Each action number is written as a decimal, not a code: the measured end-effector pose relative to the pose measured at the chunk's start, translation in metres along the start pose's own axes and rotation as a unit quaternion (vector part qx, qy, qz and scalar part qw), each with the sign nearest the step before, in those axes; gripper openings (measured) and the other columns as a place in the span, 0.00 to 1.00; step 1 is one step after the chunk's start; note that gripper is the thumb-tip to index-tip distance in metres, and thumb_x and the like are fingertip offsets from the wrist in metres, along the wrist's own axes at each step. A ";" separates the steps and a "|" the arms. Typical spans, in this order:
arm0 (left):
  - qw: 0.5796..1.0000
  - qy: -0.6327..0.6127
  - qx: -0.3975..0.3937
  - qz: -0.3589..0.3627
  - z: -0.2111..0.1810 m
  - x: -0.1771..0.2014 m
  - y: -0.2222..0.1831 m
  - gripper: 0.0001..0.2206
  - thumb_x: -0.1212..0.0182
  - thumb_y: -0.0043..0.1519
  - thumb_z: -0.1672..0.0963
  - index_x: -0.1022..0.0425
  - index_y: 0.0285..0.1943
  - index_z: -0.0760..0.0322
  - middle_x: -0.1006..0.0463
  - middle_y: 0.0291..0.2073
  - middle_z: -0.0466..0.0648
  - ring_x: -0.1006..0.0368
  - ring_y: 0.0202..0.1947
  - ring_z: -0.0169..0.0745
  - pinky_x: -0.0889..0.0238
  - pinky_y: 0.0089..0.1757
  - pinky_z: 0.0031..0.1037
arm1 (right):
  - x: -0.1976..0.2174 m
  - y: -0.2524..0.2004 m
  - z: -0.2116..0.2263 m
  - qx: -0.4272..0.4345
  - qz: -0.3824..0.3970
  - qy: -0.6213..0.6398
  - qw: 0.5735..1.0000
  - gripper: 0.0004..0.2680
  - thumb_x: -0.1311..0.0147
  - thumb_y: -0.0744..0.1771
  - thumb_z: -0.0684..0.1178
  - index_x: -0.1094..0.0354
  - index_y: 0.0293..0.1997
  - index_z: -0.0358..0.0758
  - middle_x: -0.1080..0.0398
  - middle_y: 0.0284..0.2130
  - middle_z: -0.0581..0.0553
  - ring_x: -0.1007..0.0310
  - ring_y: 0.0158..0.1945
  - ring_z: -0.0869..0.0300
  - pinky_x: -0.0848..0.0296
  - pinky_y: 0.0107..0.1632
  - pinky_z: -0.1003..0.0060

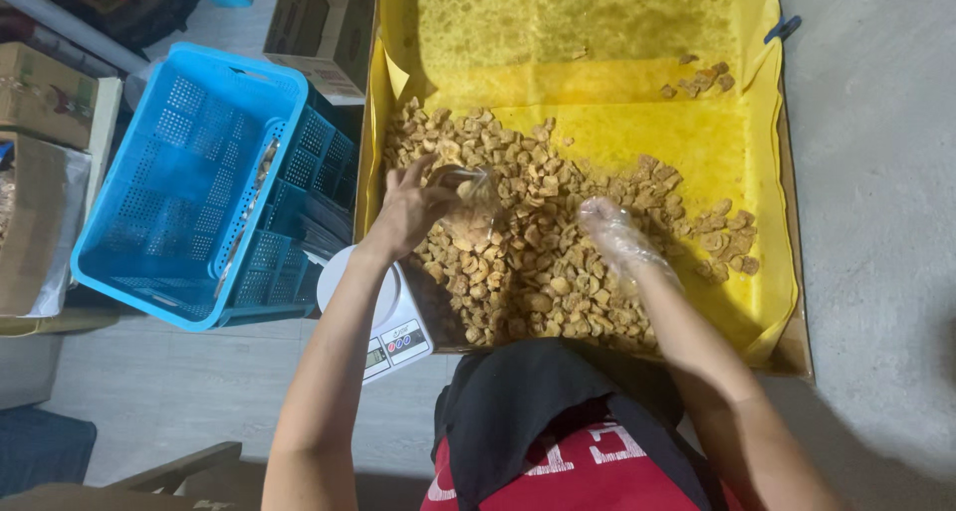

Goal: The person scoops dried fruit pieces from a yellow-lined tray into small clear plastic bags, weighs each bag on a digital scale, and places the filled bags into a blue basket. The process repeats with multiple bags throughout the clip.

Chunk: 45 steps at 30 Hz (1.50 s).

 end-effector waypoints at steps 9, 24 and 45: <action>0.907 -0.289 0.296 -0.080 0.063 -0.027 -0.046 0.17 0.46 0.69 0.49 0.20 0.55 0.64 0.19 0.49 0.59 0.22 0.40 0.46 0.27 0.41 0.41 | 0.018 0.015 0.005 0.031 0.012 -0.090 0.995 0.16 0.55 0.70 0.55 0.40 0.65 0.48 0.41 0.68 0.47 0.43 0.71 0.53 0.45 0.71 0.49; 0.938 -0.332 0.095 -0.035 -0.021 0.036 -0.028 0.25 0.46 0.56 0.68 0.29 0.65 0.66 0.24 0.57 0.59 0.21 0.41 0.41 0.22 0.37 0.28 | -0.052 0.077 0.014 0.147 0.075 -0.332 0.929 0.16 0.56 0.69 0.52 0.38 0.65 0.48 0.40 0.65 0.43 0.41 0.66 0.52 0.41 0.68 0.51; 0.826 -0.532 0.172 0.067 0.021 -0.029 -0.033 0.22 0.46 0.62 0.64 0.35 0.68 0.71 0.21 0.51 0.56 0.20 0.37 0.40 0.21 0.38 0.28 | -0.104 -0.082 0.196 0.474 0.218 -0.232 0.821 0.11 0.46 0.67 0.43 0.28 0.55 0.43 0.27 0.57 0.42 0.25 0.57 0.57 0.27 0.62 0.64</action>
Point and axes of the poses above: each hand's wrist, its own y-axis towards the middle knuckle, its own x-axis out of the back of the hand, z = x × y, the point moved 9 cm from there along y, towards the middle knuckle
